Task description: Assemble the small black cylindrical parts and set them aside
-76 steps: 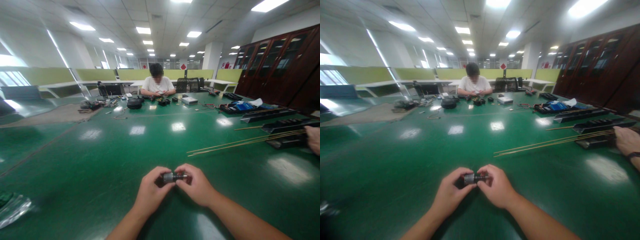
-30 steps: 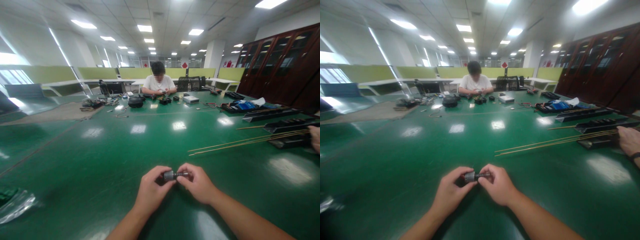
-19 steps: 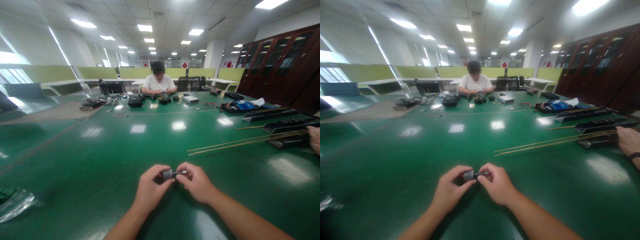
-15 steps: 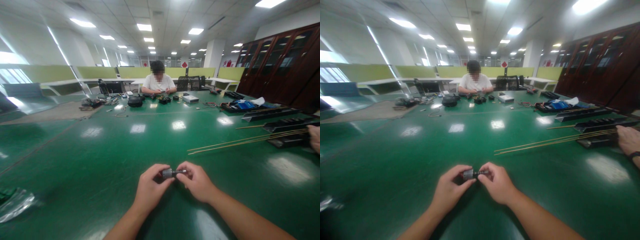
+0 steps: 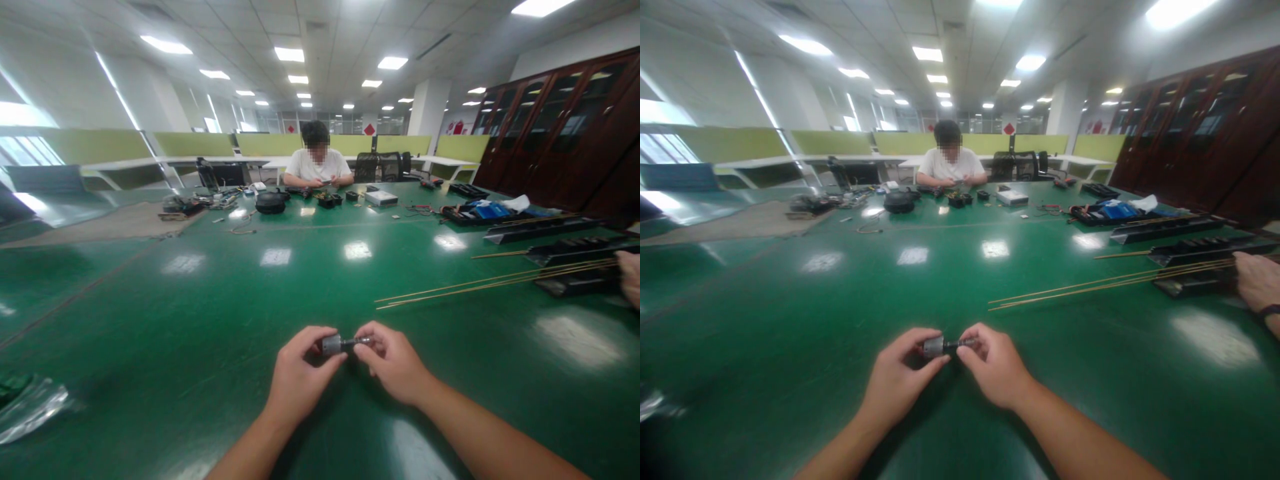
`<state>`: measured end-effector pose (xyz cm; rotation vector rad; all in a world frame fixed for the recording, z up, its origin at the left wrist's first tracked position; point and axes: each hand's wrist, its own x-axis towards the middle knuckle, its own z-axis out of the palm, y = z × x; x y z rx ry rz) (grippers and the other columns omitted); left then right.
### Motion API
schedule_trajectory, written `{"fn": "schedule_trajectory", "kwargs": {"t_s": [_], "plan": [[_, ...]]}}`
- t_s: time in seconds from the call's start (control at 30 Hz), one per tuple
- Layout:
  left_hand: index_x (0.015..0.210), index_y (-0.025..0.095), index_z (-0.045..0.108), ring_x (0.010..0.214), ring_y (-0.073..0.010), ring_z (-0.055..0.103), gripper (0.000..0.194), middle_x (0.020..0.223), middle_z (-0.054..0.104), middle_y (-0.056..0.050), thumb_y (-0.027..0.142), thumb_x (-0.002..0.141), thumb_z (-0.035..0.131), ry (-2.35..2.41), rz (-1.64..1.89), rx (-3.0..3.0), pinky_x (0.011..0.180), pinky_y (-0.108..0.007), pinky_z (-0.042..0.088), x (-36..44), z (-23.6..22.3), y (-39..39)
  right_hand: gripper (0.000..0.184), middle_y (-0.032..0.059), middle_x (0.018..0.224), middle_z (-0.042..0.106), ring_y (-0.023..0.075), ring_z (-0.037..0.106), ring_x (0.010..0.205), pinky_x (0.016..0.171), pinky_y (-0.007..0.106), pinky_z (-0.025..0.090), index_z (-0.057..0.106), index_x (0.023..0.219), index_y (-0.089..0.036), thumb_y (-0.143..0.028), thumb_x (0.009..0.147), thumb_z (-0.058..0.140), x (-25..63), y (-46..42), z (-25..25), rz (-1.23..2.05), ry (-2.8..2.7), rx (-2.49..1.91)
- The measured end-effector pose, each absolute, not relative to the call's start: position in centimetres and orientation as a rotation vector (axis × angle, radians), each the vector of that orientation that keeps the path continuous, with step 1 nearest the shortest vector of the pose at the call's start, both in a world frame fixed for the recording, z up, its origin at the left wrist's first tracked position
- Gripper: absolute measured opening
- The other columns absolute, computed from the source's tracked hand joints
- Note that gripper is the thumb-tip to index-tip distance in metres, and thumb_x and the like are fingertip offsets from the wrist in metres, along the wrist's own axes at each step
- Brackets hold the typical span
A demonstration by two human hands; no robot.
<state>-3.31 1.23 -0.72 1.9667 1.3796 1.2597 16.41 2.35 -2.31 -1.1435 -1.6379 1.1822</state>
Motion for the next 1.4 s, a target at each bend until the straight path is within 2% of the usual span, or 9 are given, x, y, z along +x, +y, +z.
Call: {"fn": "schedule_trajectory", "kwargs": {"t_s": [0.67, 1.4], "plan": [[0.096, 0.022, 0.07, 0.083, -0.0196, 0.064, 0.02, 0.094, 0.07, -0.004, 0.028, 0.077, 0.073, 1.389, 1.269, 1.983, 0.072, -0.029, 0.051, -3.32, -0.46, 1.15, 0.014, -0.0011, 0.07, 0.061, 0.0109, 0.056, 0.055, 0.053, 0.022, 0.042, 0.063, 0.096, -0.017, -0.028, 0.088, 0.059, 16.53, 2.27, -2.2, 1.143, -1.644, -1.143], [0.096, 0.024, 0.07, 0.086, -0.0193, 0.066, 0.022, 0.095, 0.07, -0.002, 0.028, 0.075, 0.075, 1.45, 1.295, 1.963, 0.077, -0.03, 0.053, -3.67, -0.45, 1.37, 0.016, -0.001, 0.068, 0.06, 0.011, 0.053, 0.052, 0.048, 0.022, 0.039, 0.06, 0.095, -0.017, -0.031, 0.088, 0.058, 16.67, 2.61, -2.35, 1.168, -1.57, -1.14]]}}
